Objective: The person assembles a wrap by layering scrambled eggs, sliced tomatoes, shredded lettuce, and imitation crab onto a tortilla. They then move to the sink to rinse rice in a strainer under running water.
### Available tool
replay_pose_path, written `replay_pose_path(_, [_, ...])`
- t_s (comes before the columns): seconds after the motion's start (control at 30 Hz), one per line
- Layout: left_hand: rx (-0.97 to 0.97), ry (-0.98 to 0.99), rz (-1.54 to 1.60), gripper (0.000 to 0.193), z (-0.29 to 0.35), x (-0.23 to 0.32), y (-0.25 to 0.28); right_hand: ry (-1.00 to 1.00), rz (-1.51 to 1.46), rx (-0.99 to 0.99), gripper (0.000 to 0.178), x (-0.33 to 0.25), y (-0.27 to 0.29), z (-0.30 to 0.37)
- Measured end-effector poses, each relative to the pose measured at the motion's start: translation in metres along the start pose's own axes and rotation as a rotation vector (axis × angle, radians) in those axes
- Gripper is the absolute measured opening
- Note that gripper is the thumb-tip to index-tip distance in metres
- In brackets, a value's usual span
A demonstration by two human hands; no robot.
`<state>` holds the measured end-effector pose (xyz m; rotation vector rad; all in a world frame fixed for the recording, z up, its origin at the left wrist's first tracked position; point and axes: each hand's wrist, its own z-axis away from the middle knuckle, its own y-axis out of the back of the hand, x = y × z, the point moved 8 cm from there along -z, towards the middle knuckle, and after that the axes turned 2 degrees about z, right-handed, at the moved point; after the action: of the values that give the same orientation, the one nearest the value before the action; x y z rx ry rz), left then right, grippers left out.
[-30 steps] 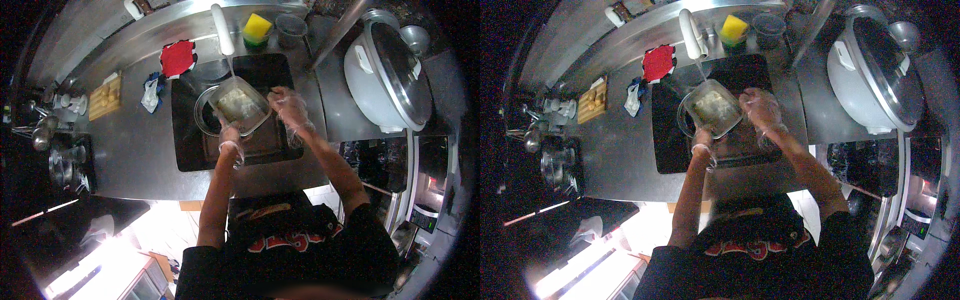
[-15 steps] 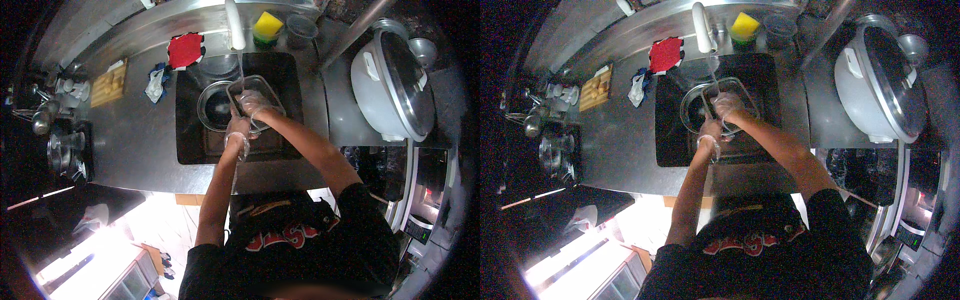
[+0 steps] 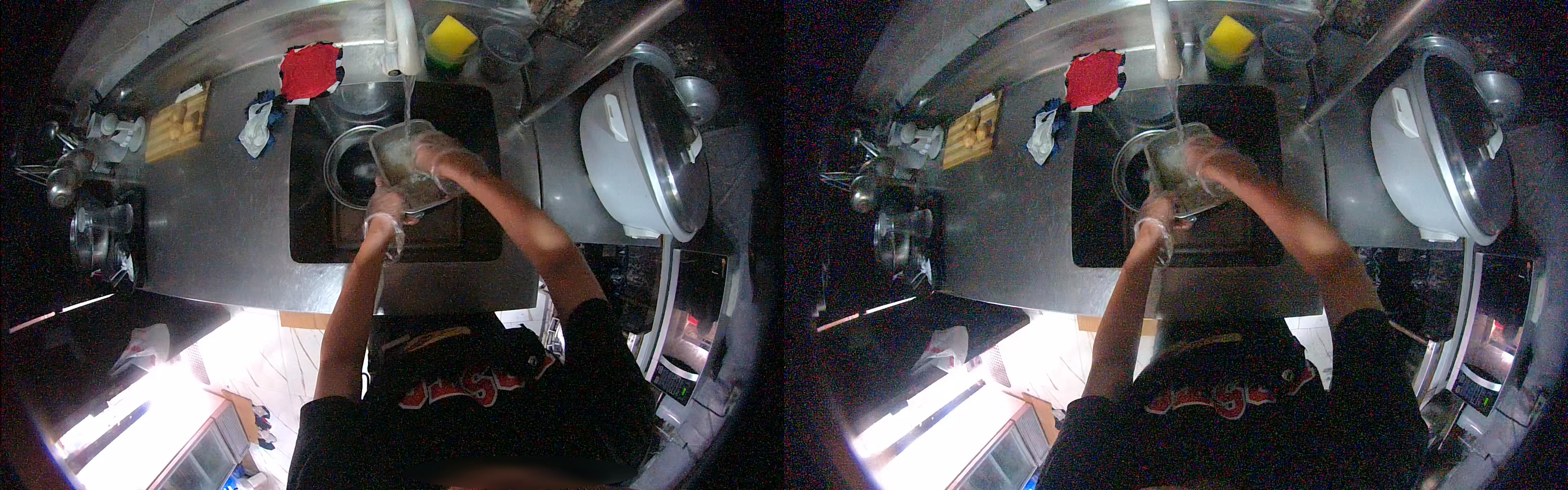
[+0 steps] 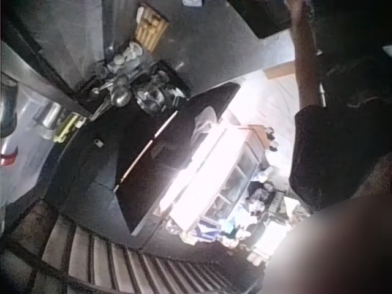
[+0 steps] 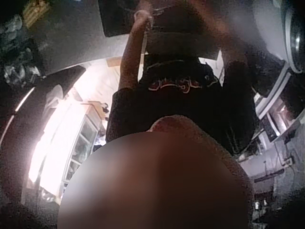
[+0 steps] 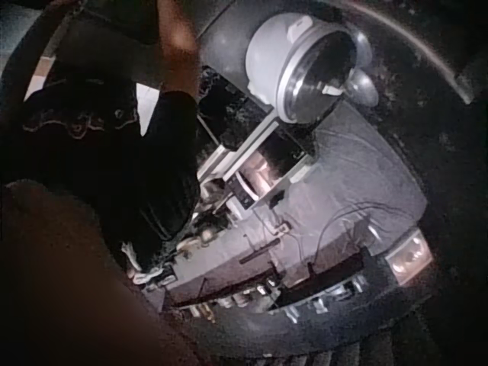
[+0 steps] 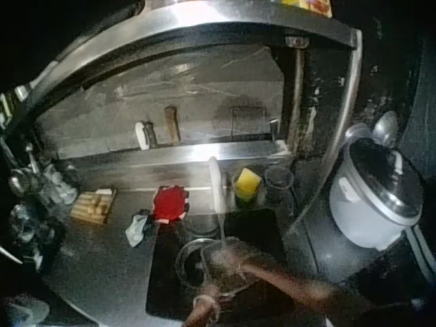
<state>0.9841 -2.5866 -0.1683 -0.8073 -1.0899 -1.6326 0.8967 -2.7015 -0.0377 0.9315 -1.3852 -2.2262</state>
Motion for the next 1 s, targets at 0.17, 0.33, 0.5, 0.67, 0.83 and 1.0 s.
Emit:
replay_pose_path(0.17, [0.097,0.323,0.349,0.05,0.037,0.083,-0.001,-0.096,-0.19,0.072,0.03,-0.035,0.01,0.035])
replay_pose_path(0.33, [-0.005,0.161,0.164,0.047,0.023,0.007,0.001,0.289,-0.344,0.226,0.017,-0.024,-0.003,0.027])
replay_pose_path(0.5, [0.031,0.358,0.659,0.075,0.05,0.08,-0.005,0.399,0.092,0.335,0.008,0.036,-0.052,0.009])
replay_pose_path(0.67, [0.066,0.315,0.642,0.076,0.05,0.082,0.005,0.294,0.205,0.262,0.013,-0.016,-0.031,-0.003])
replay_pose_path(0.83, [0.035,0.362,0.519,0.079,0.059,0.099,0.014,0.164,-0.067,0.214,0.02,-0.017,-0.001,0.016])
replay_pose_path(1.0, [0.072,0.143,0.229,0.077,0.04,0.082,0.018,0.25,0.161,-0.081,0.017,-0.052,-0.011,0.027])
